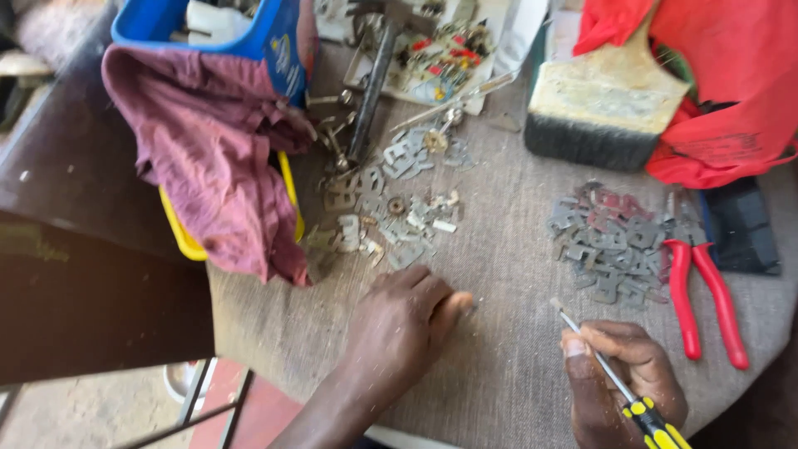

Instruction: The person uses a yellow-handled screwdriver to file the edges of small metal pieces on a workbench. They repeatedly pick up individual metal parts, hold them with one hand, and scrape the edges with the tool while metal shavings accumulate on the surface.

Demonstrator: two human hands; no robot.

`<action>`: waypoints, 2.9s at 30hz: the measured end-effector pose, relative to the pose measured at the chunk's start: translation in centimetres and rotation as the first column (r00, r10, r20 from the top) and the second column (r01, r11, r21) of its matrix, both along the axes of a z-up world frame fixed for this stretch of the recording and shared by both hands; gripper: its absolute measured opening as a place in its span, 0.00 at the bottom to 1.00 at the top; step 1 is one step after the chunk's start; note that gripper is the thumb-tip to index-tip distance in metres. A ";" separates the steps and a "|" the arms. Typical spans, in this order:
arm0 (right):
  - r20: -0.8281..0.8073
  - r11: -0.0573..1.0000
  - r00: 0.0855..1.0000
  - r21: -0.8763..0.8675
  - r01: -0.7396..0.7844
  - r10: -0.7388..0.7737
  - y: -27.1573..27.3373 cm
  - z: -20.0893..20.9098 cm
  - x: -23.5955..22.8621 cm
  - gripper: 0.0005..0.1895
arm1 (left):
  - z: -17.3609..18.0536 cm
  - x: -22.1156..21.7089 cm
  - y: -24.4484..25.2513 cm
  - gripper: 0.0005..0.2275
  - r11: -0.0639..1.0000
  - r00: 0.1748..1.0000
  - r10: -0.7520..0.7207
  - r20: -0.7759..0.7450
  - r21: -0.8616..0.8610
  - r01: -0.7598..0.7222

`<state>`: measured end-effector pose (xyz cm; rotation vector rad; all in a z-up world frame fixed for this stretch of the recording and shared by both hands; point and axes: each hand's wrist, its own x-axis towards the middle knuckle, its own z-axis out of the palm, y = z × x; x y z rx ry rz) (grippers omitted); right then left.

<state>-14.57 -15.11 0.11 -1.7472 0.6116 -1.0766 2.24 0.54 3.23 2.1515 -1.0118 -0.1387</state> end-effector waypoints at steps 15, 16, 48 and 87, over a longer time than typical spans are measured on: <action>-0.308 0.965 0.916 0.131 -0.227 0.257 -0.4 1.8 2.2 0.07 | -1.2 -0.8 -0.8 0.11 0.986 0.957 0.107 0.268 0.098 -0.138; -0.319 0.964 0.911 0.133 -0.231 0.262 -0.3 2.0 2.4 0.07 | -1.4 -0.4 -0.8 0.11 0.985 0.960 0.113 0.257 0.100 -0.142; -0.417 0.964 0.882 -0.044 -0.263 0.222 0.5 2.8 4.1 0.04 | -1.1 1.0 -0.6 0.10 0.996 0.984 -0.033 0.177 0.090 0.017; -0.407 0.863 0.877 -0.314 -0.397 0.255 0.3 3.1 5.5 0.03 | -3.1 0.3 -1.0 0.11 0.995 0.996 -0.019 0.092 0.097 0.010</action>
